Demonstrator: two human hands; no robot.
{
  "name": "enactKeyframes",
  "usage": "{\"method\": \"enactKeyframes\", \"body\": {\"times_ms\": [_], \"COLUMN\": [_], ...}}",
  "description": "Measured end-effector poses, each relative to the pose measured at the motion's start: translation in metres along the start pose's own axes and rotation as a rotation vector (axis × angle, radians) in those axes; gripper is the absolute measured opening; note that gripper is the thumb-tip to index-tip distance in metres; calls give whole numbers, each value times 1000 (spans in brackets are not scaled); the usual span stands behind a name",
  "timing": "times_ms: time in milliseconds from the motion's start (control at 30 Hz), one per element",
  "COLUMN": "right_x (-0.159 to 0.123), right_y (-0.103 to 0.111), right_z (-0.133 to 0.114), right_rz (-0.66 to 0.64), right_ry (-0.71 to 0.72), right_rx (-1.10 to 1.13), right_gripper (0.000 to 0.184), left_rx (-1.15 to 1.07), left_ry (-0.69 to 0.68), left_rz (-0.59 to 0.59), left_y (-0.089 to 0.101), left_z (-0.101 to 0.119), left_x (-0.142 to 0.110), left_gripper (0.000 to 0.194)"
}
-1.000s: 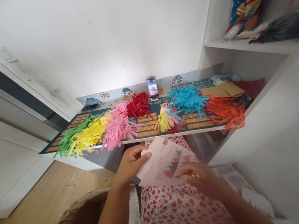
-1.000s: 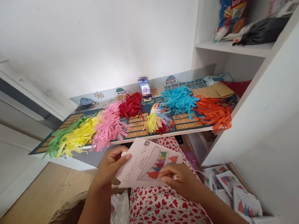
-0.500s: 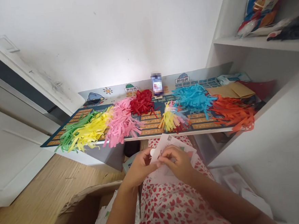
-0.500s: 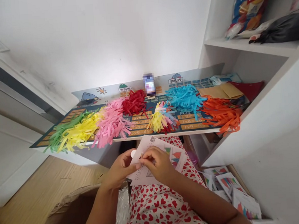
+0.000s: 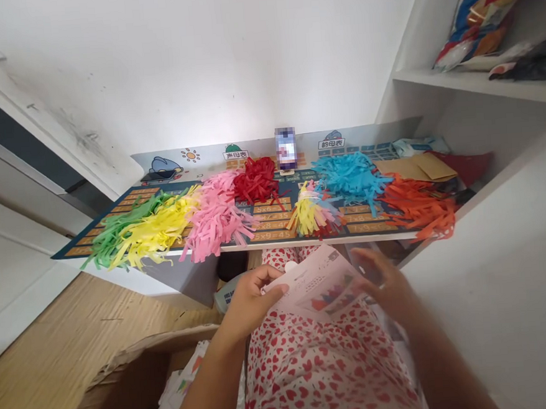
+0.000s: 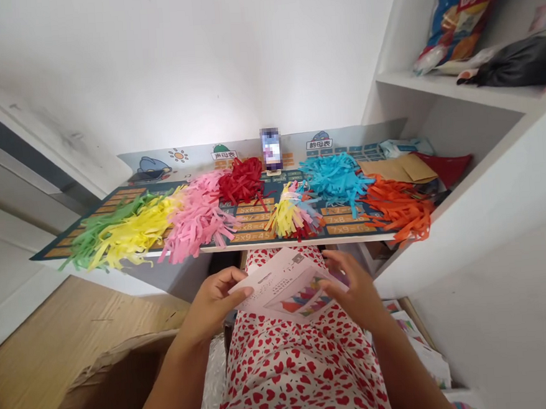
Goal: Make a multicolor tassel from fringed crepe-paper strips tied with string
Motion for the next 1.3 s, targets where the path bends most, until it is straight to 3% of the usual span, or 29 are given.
{"method": "enactKeyframes", "body": {"times_ms": [67,233,333,433,567,800,900,1000,1067,1167,1233,1300], "right_x": [3,8,7,-2,-12,-9,-11,-17,-17,-11,-10,-17], "right_y": [-21,-54,-53,-49,-65,-75,-73,-52,-28,10,10,-18], "right_z": [-19,-61,-69,-84,-104,-116,-126,-114,-85,-30,-16,-30], "right_rz": [-77,-87,101,295,198,186,134,54,71,197,79,-177], "right_ry": [-22,33,122,323,543,630,684,667,568,327,289,383], "right_rx": [96,142,141,54,-22,-37,-7,105,67,-191,-195,-101], "right_gripper": [36,20,20,24,19,10,14,15,14,21,46,66], "left_rx": [123,368,371,312,261,219,276,426,526,613,646,666], "left_ry": [-40,-54,14,31,16,17,-12,-46,-101,-289,-412,-472], "left_rz": [18,73,85,63,13,-27,-13,55,99,-19,-166,-259], "left_y": [-2,4,10,8,3,-1,0,9,17,12,1,-7], "left_z": [12,31,25,17,15,19,19,20,26,43,53,57], "left_x": [0,-7,-8,-4,1,2,2,-3,-11,-28,-40,-47], "left_gripper": [15,16,20,18,14,20,19,15,15,19,23,26]}}
Point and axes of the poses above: each hand's wrist, its own x-axis towards the middle knuckle, its own y-axis out of the back of the hand, z = x × y, the point moved 8 cm from there along x, towards the middle knuckle, and after that the axes turned 1 degree about z, right-handed, at the moved point
